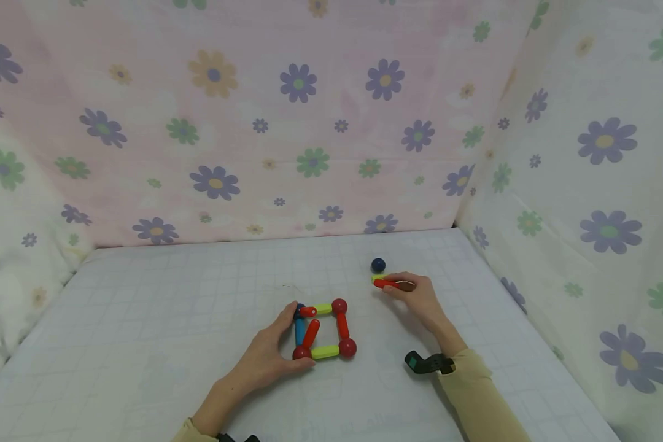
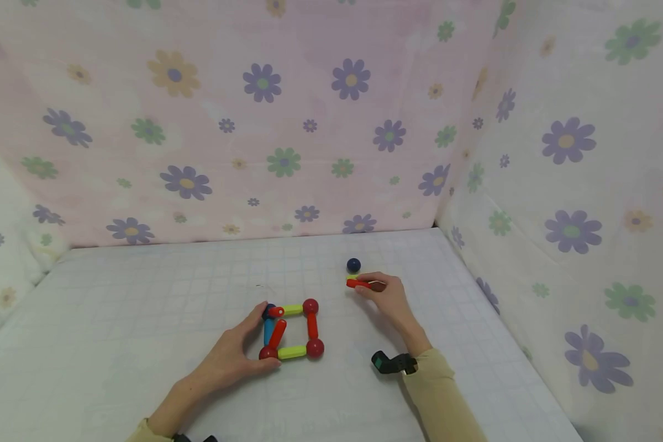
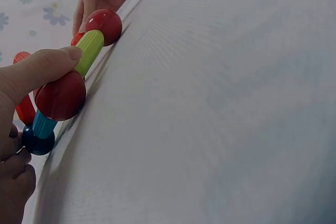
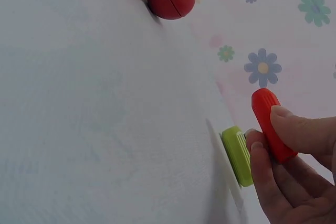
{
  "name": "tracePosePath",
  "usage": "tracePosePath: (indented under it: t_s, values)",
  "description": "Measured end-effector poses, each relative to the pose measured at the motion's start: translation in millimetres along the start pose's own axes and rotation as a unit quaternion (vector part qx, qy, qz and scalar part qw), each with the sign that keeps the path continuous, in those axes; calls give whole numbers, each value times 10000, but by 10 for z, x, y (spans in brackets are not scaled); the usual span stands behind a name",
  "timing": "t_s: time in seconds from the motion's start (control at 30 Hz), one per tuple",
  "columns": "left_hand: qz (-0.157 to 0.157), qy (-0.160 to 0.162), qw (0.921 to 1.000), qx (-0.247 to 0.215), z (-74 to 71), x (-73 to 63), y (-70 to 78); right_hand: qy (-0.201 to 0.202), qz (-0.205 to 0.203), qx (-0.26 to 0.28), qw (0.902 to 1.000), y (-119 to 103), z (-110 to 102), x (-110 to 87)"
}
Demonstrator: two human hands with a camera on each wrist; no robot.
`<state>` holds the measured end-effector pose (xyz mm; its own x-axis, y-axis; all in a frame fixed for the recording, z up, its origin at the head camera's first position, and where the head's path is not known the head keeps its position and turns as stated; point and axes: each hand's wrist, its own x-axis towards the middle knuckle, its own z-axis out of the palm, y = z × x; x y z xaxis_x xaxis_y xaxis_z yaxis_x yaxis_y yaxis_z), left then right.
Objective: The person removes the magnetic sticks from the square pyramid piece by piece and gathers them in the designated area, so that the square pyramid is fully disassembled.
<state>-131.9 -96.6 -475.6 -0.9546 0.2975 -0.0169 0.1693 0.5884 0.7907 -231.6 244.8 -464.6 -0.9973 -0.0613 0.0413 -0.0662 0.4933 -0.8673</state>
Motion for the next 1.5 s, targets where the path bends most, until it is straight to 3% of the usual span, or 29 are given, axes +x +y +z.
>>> tracePosePath:
  t_s: [0.43, 1.03, 1.5]
  values:
    - [51, -10, 10000, -18, 18, 0, 1, 400, 263, -543, 9974, 88, -78, 5]
    - [93, 14, 9999, 61, 6, -2, 1, 673, -210, -678, 9952, 205, -56, 39]
    - [46, 10, 9999, 119, -11, -4, 7, 730, -195, -623, 9952, 243, -31, 51]
